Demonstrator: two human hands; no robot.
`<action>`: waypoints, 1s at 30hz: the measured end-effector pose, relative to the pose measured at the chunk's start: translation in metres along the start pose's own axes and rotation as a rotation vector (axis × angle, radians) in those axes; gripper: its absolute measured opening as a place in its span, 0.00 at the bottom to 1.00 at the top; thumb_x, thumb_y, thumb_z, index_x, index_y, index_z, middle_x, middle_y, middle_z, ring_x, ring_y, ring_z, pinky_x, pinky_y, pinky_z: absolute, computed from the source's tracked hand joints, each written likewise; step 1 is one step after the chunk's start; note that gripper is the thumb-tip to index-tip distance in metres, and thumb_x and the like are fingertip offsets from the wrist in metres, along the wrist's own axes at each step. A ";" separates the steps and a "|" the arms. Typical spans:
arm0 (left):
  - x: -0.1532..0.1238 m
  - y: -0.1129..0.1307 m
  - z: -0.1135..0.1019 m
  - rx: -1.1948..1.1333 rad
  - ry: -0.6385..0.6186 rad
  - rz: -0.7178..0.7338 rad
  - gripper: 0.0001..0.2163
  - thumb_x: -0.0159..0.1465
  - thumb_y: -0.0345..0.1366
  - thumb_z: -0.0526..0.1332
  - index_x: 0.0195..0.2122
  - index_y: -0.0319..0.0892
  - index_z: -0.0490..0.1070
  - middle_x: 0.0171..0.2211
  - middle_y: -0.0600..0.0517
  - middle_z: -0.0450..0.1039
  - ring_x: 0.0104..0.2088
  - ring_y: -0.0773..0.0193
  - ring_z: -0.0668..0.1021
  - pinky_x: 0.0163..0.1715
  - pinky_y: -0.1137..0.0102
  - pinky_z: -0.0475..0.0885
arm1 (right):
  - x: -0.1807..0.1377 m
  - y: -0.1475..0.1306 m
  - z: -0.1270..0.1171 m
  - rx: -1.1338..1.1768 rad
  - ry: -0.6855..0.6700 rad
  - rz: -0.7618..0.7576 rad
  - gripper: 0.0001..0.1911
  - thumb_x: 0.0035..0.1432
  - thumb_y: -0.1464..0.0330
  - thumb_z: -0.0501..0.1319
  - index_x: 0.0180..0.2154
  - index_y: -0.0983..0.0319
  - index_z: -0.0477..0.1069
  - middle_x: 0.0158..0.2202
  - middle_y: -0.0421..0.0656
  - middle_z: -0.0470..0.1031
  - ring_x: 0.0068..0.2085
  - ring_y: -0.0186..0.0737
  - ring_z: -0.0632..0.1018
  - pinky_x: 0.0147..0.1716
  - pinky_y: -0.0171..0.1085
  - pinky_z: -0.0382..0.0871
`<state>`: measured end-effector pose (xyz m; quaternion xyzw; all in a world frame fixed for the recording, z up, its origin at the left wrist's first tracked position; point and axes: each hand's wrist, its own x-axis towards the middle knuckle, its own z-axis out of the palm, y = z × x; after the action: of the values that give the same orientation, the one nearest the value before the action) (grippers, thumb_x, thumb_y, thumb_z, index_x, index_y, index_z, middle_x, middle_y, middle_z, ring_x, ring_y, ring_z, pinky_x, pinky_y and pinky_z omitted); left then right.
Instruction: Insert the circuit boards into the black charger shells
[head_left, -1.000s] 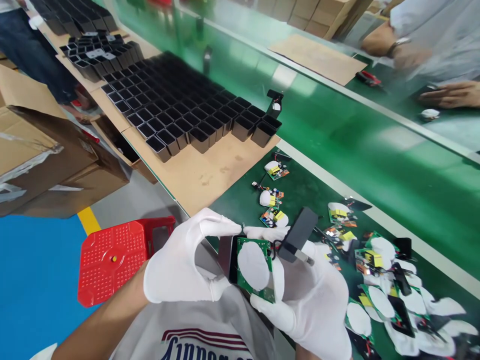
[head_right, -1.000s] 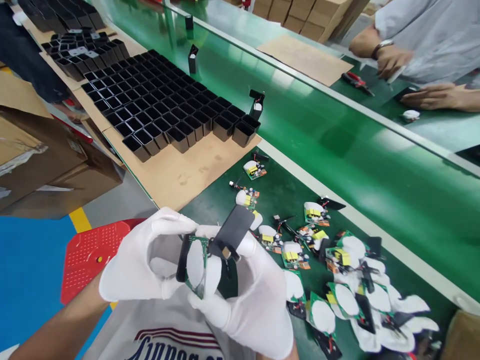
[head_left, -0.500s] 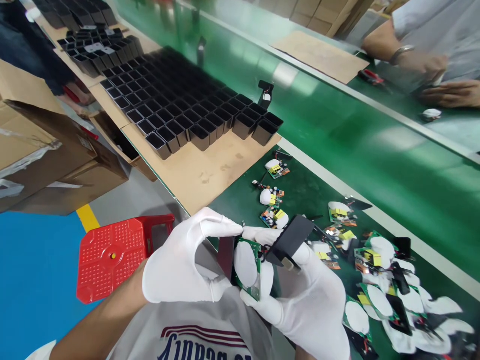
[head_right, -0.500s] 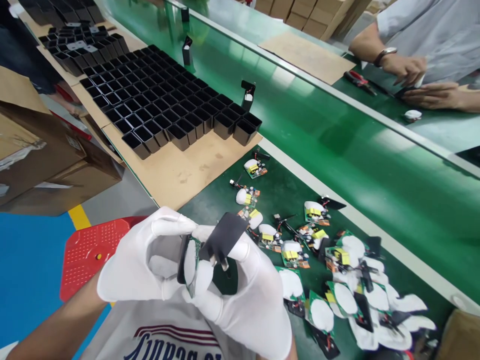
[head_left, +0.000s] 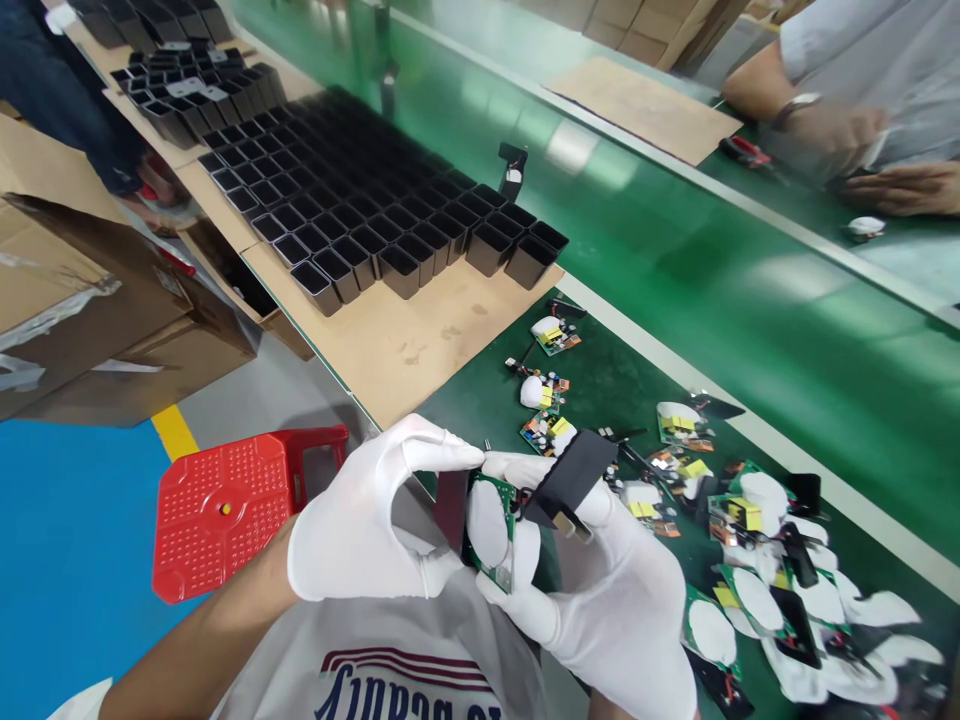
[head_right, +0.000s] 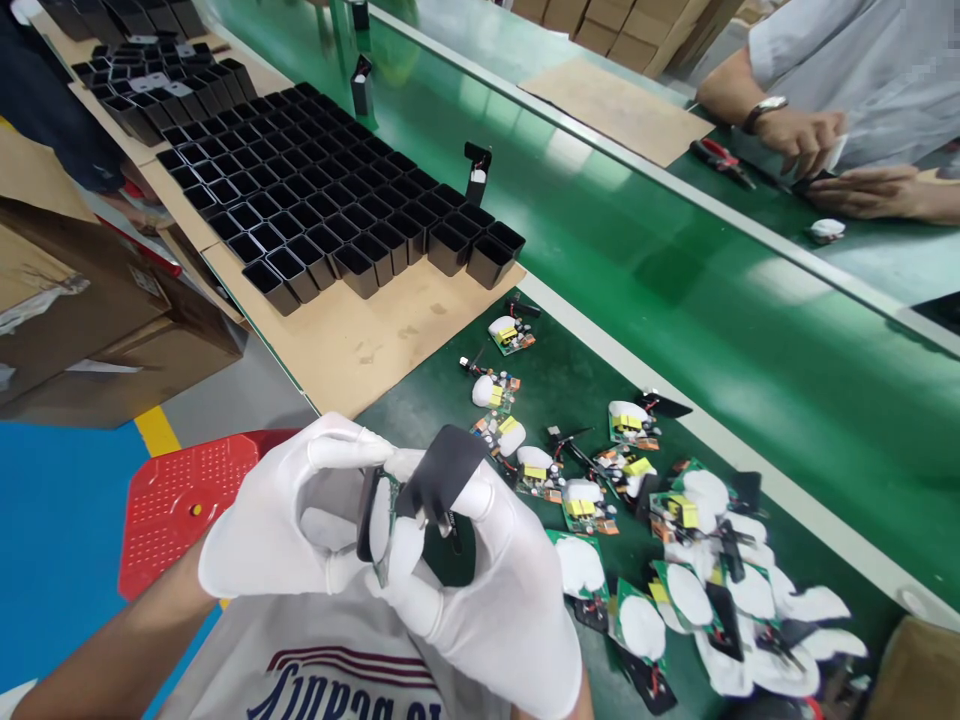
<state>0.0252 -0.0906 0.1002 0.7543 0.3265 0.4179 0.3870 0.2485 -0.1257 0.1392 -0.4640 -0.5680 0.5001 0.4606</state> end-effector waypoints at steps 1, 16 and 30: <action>0.000 -0.001 0.000 0.000 0.002 0.004 0.37 0.53 0.30 0.76 0.65 0.52 0.70 0.57 0.49 0.79 0.51 0.57 0.84 0.52 0.62 0.83 | 0.002 -0.001 0.001 -0.015 0.000 -0.021 0.22 0.62 0.74 0.74 0.56 0.52 0.81 0.43 0.44 0.83 0.37 0.43 0.84 0.32 0.38 0.84; 0.001 -0.013 0.008 -0.118 0.086 -0.036 0.38 0.51 0.32 0.80 0.63 0.53 0.73 0.52 0.48 0.81 0.47 0.54 0.84 0.47 0.60 0.84 | 0.013 0.012 0.004 -0.385 0.011 -0.298 0.29 0.56 0.55 0.82 0.56 0.49 0.78 0.53 0.42 0.82 0.54 0.48 0.84 0.54 0.44 0.82; -0.006 -0.032 0.018 -0.145 0.195 -0.073 0.39 0.48 0.34 0.83 0.63 0.52 0.76 0.54 0.45 0.81 0.52 0.47 0.85 0.52 0.55 0.83 | 0.010 0.032 0.020 -0.324 0.121 -0.215 0.25 0.59 0.62 0.80 0.56 0.51 0.79 0.54 0.44 0.82 0.56 0.52 0.83 0.56 0.50 0.80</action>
<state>0.0331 -0.0856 0.0639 0.6680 0.3586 0.4974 0.4217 0.2290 -0.1165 0.1067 -0.4977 -0.6585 0.3213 0.4642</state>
